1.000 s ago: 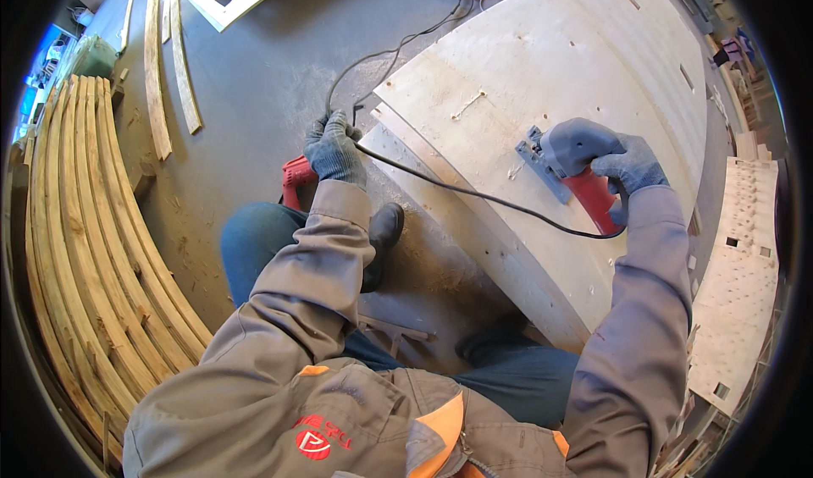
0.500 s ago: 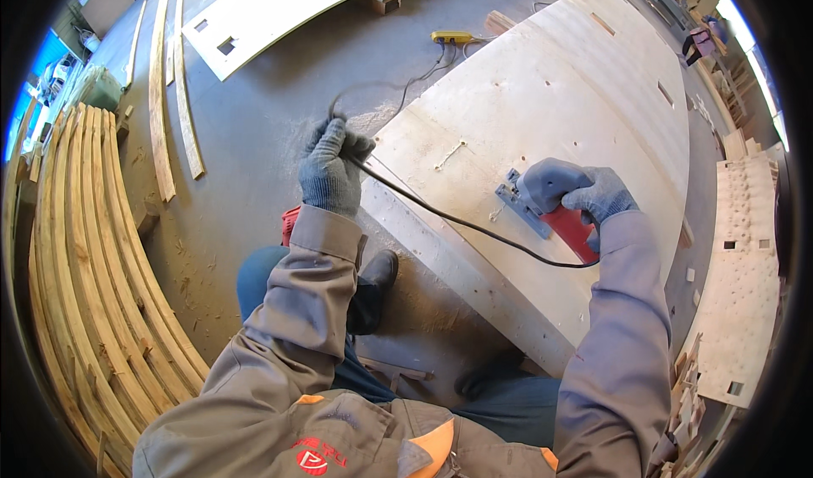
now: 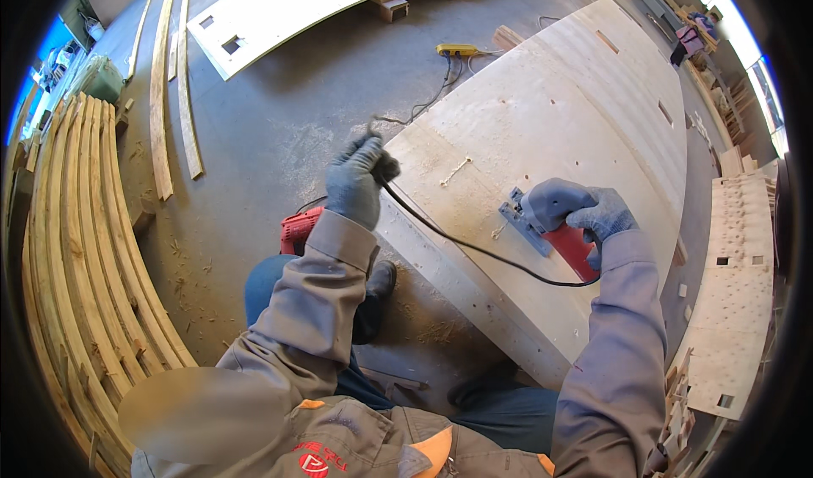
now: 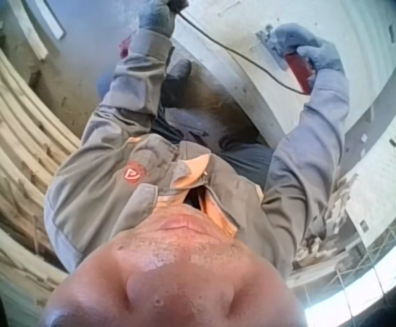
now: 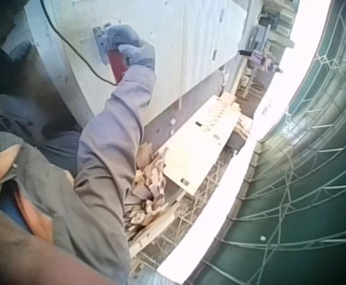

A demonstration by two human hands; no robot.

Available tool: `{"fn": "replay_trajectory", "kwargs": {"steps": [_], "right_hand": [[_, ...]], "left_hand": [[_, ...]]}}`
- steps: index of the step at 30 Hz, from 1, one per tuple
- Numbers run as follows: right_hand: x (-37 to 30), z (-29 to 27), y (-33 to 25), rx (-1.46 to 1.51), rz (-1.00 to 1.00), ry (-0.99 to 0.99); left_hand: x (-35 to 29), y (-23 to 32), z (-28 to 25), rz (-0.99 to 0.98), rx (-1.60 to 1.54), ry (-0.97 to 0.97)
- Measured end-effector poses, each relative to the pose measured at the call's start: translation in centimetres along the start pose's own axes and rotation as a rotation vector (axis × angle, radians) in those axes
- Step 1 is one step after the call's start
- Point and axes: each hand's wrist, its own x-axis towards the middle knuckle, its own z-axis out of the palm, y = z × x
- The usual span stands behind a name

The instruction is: The person uses a jigsaw to cut a large wooden panel. They guide the tool along the edge of the panel, creating a cut line while sitting on the floor in a workshop.

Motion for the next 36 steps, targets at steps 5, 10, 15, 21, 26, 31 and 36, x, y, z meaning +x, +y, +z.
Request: {"fn": "replay_trajectory", "kwargs": {"steps": [5, 10, 15, 21, 26, 31, 36], "right_hand": [[0.1, 0.3, -0.2, -0.034, -0.025, 0.028], [-0.7, -0.1, -0.8, -0.071, -0.026, 0.020], [0.1, -0.1, -0.6, -0.231, -0.023, 0.019], [0.0, 0.0, 0.0, -0.189, -0.011, 0.004], [-0.1, 0.4, 0.1, -0.143, 0.023, 0.030], [-0.1, -0.2, 0.3, -0.223, 0.022, 0.012], [-0.2, 0.3, -0.2, -0.130, 0.022, 0.014]], "left_hand": [[-4.2, -3.8, 0.7, -0.265, 0.602, -0.313], [-8.0, -3.0, 1.2, -0.291, 1.867, -0.606], [-9.1, -3.0, 0.7, -0.116, 1.608, -0.463], [-11.8, -10.5, 2.5, -0.308, 1.066, -0.682], [-14.0, -17.5, 5.9, -0.692, 0.775, -0.511], [-14.8, -19.6, 9.0, -0.852, 0.389, -0.316], [-12.8, -22.5, 9.7, -0.856, 0.142, -0.117]]}}
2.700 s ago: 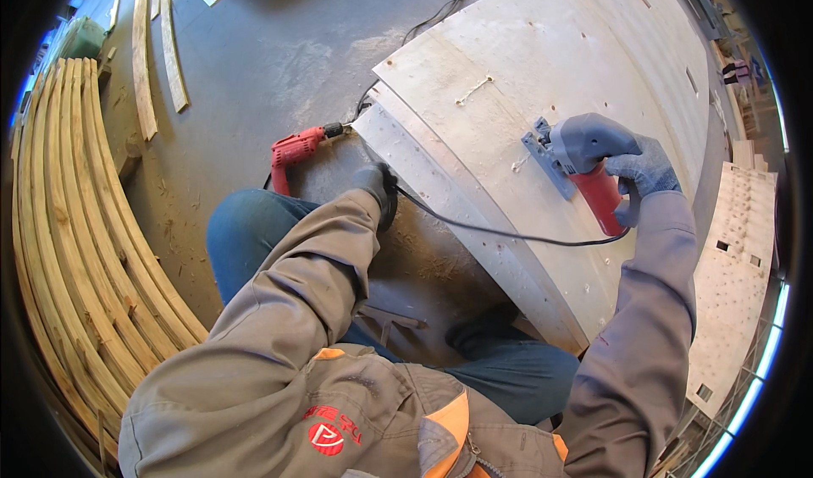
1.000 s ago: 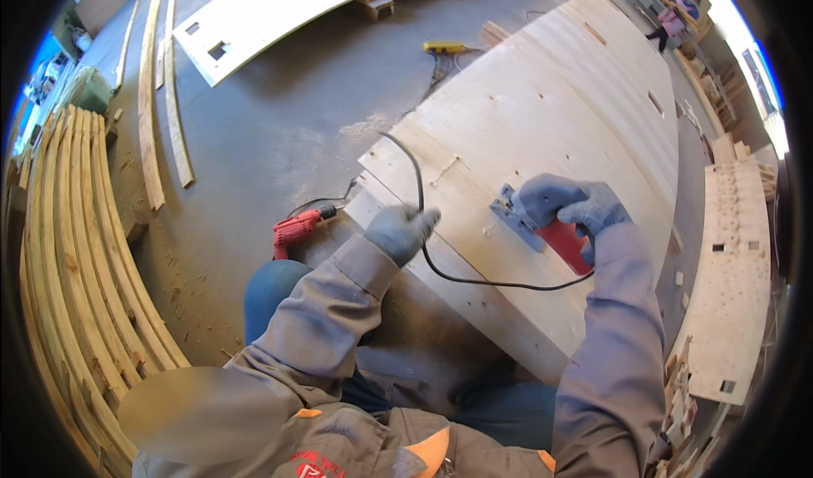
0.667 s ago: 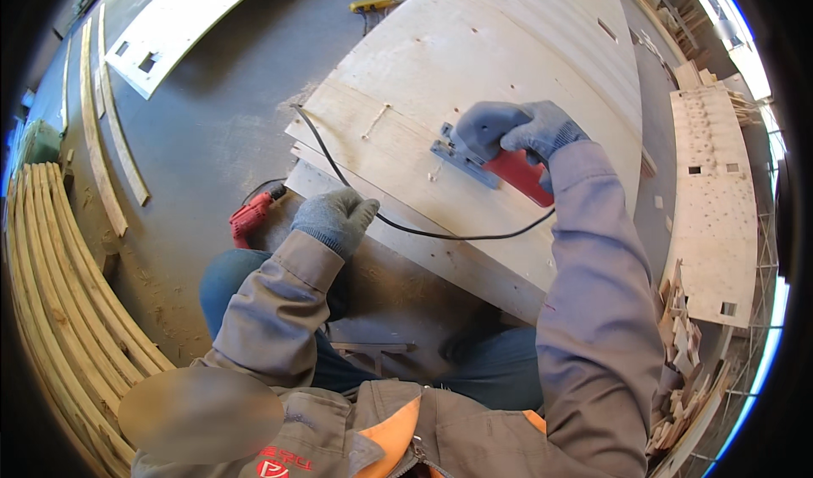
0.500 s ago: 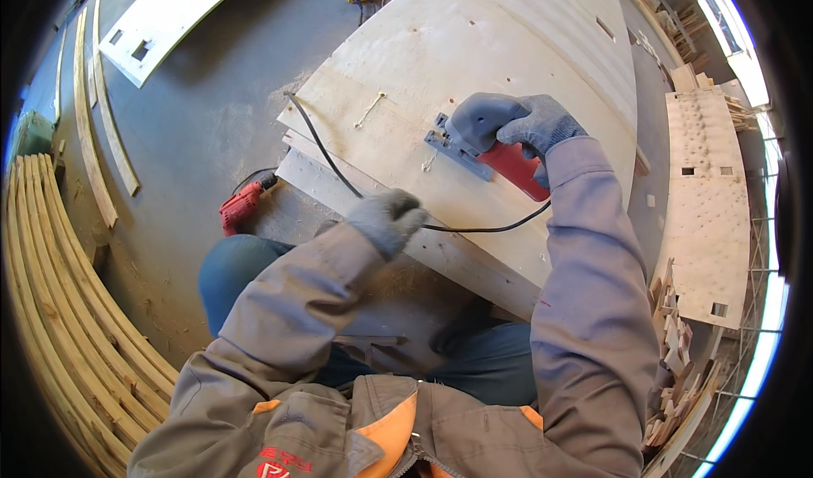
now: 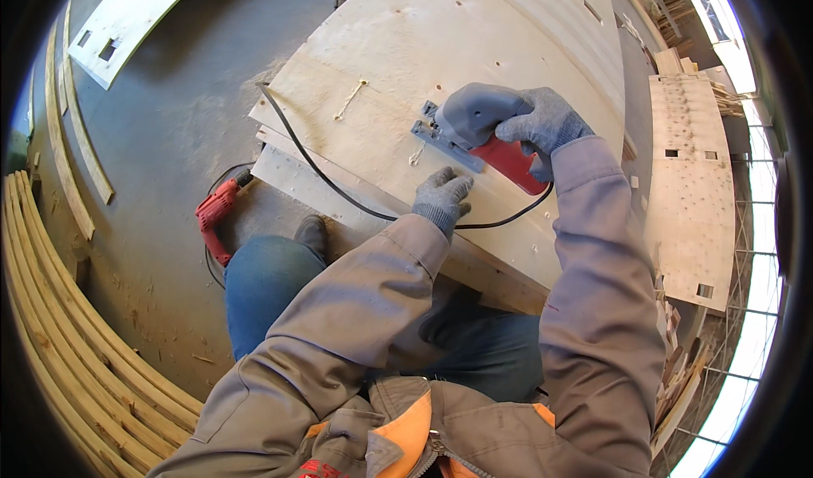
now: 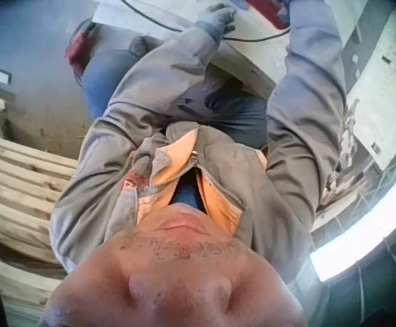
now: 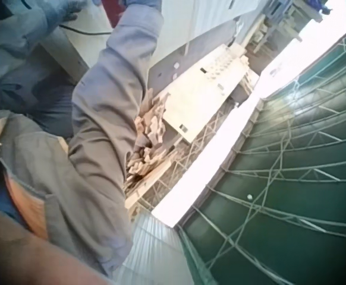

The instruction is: The person uses a jigsaw to cut a large wooden panel. They guide the tool along the edge of the panel, creating a cut line while sitting on the floor in a workshop.

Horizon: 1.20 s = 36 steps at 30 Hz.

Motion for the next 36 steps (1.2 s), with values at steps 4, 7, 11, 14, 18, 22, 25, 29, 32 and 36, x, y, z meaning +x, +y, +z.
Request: {"fn": "replay_trajectory", "kwargs": {"steps": [4, 7, 11, 14, 18, 22, 25, 29, 32, 36], "right_hand": [[0.4, -0.2, 0.5, 0.015, -0.016, -0.014], [0.1, -0.2, 0.5, 0.000, 0.007, -0.022], [0.1, -0.1, -0.1, -0.012, 0.004, -0.044], [0.0, -0.6, -0.3, -0.056, -0.009, -0.072], [0.0, -0.5, -0.6, -0.029, 0.027, -0.043], [0.0, -0.3, -0.9, -0.001, -0.014, -0.052], [0.2, -0.4, -0.5, 0.004, 0.004, -0.040], [0.1, -0.4, -0.6, -0.013, 0.019, -0.033], [0.1, -0.3, -0.6, 0.006, 0.011, -0.034], [0.0, -0.3, -1.0, -0.032, 0.002, -0.042]], "left_hand": [[1.7, 0.6, 0.3, 0.054, -0.106, 0.035], [1.1, 2.3, 1.0, 0.139, -0.144, 0.025], [1.9, 2.4, 0.2, 0.105, -0.110, 0.012], [2.2, 2.5, 0.4, 0.114, -0.083, -0.035], [1.8, 2.5, 1.1, 0.107, -0.053, -0.037], [2.8, 1.9, 0.2, 0.123, -0.062, -0.103], [3.0, 1.6, 0.3, 0.134, -0.015, -0.107], [2.3, 1.8, 0.9, 0.178, -0.092, -0.020], [2.0, 2.1, 1.0, 0.146, -0.079, 0.001], [2.1, 2.3, 1.0, 0.085, 0.043, -0.003]]}}
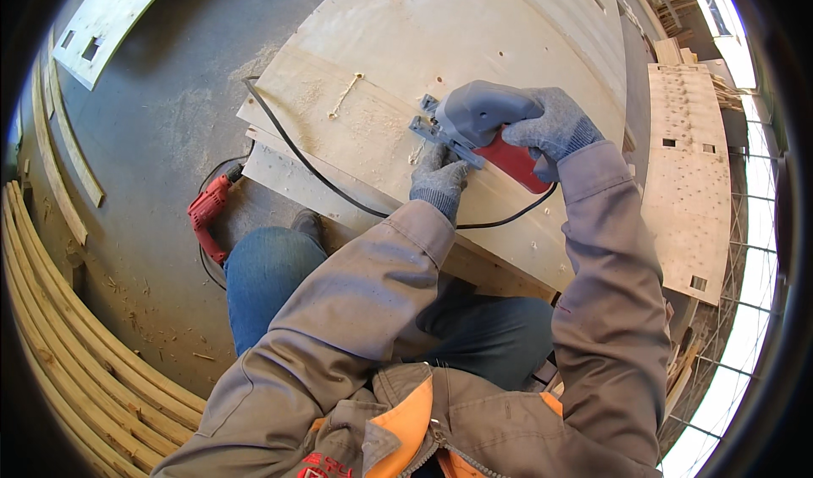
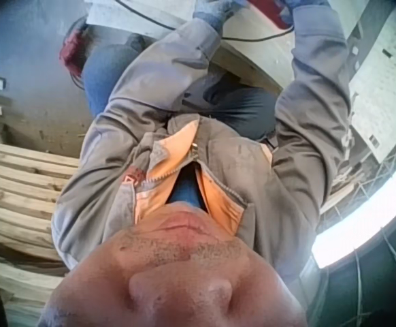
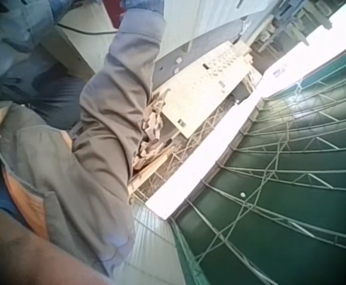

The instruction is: The person uses a jigsaw to cut a large wooden panel. They guide the tool along the edge of the panel, creating a cut line while sitting on the floor in a workshop.

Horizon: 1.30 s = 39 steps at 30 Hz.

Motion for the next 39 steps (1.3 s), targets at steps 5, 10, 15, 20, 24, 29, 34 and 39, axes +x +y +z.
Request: {"fn": "replay_trajectory", "kwargs": {"steps": [5, 10, 15, 20, 24, 29, 34, 39], "right_hand": [[0.2, -0.2, -0.4, -0.049, 0.027, -0.029], [0.1, -0.1, -0.7, -0.033, 0.025, -0.017], [0.2, 0.1, -1.1, -0.018, 0.043, -0.018], [0.7, 0.1, -0.7, -0.028, 0.001, -0.016], [0.9, 0.2, -0.9, -0.040, 0.021, -0.021], [0.9, 0.2, -1.1, -0.039, 0.019, -0.017], [1.3, 0.3, -1.1, -0.045, -0.002, -0.021], [1.3, 0.3, -1.5, -0.052, 0.003, -0.019]], "left_hand": [[-0.1, 0.0, 0.1, -0.006, 0.017, 0.039], [-0.3, 0.4, 0.2, 0.015, 0.079, 0.037], [-0.7, 0.6, 0.2, 0.036, 0.060, 0.039], [-0.7, 0.7, 0.2, 0.041, 0.002, 0.034], [-0.5, 0.9, -0.1, 0.019, -0.008, 0.034], [-0.7, 1.2, 0.1, 0.012, -0.007, 0.064], [-0.5, 1.3, -0.1, 0.004, -0.010, 0.076], [-0.5, 1.5, -0.1, 0.011, -0.006, 0.085]]}}
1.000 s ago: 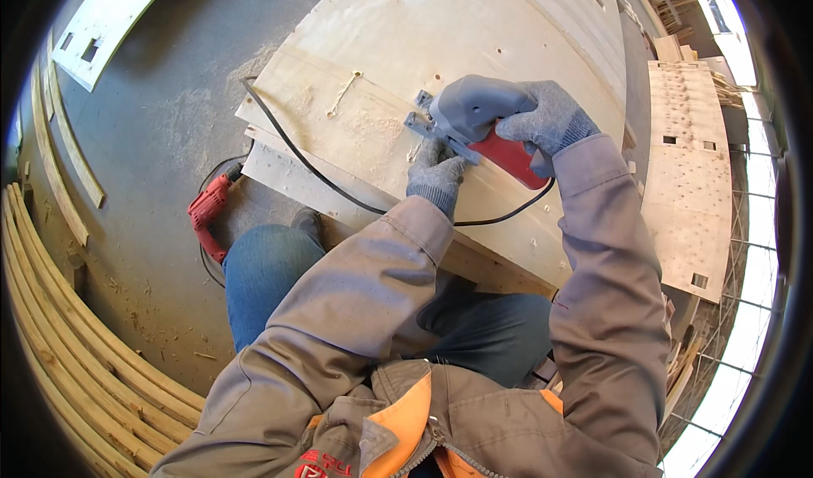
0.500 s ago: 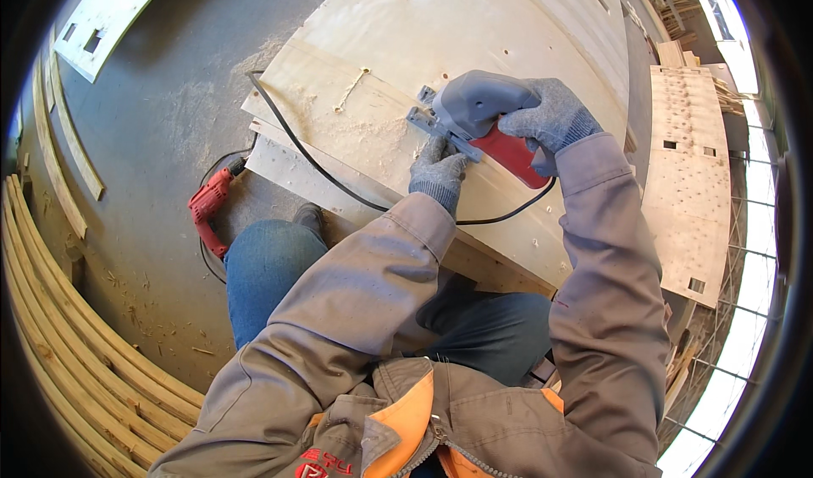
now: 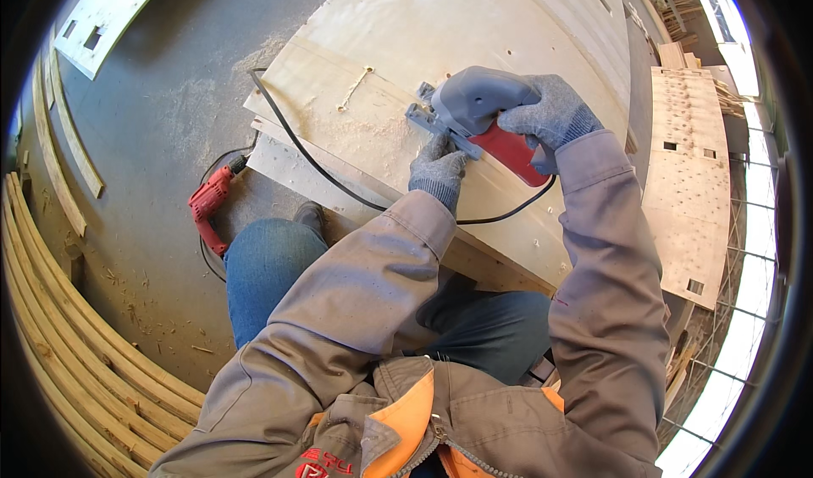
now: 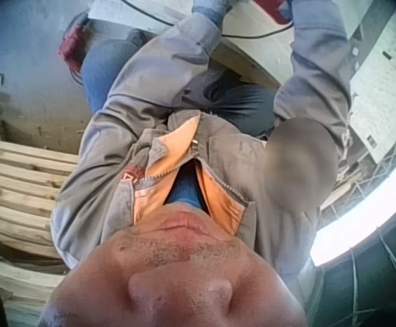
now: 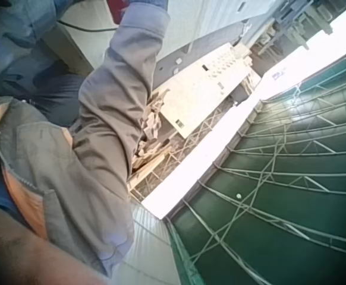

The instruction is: The person uses a jigsaw to cut a large wooden panel. They guide the tool along the edge of the panel, creating a cut line while sitting on the floor in a workshop.

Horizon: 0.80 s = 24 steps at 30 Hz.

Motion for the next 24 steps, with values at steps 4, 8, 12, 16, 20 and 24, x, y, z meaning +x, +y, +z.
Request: {"fn": "replay_trajectory", "kwargs": {"steps": [4, 8, 12, 16, 20, 24], "right_hand": [[0.0, 0.2, -0.5, 0.003, 0.000, -0.003], [0.3, 0.0, -0.4, 0.006, 0.018, -0.009], [0.4, 0.0, -0.5, 0.003, -0.005, -0.016], [0.6, -0.1, -0.7, 0.009, -0.022, -0.025], [0.9, 0.0, -0.9, 0.009, -0.027, -0.032], [0.9, 0.1, -1.4, -0.010, -0.022, -0.025]], "left_hand": [[0.5, -0.6, -0.2, 0.058, -0.060, 0.023], [0.8, -0.8, -0.1, 0.064, -0.114, 0.008], [0.6, -0.6, 0.0, 0.055, -0.138, 0.033], [0.2, -0.1, 0.2, 0.054, -0.134, 0.044], [0.1, 0.3, 0.0, 0.007, -0.053, 0.040], [0.4, 0.4, -0.1, 0.008, -0.034, 0.034]]}}
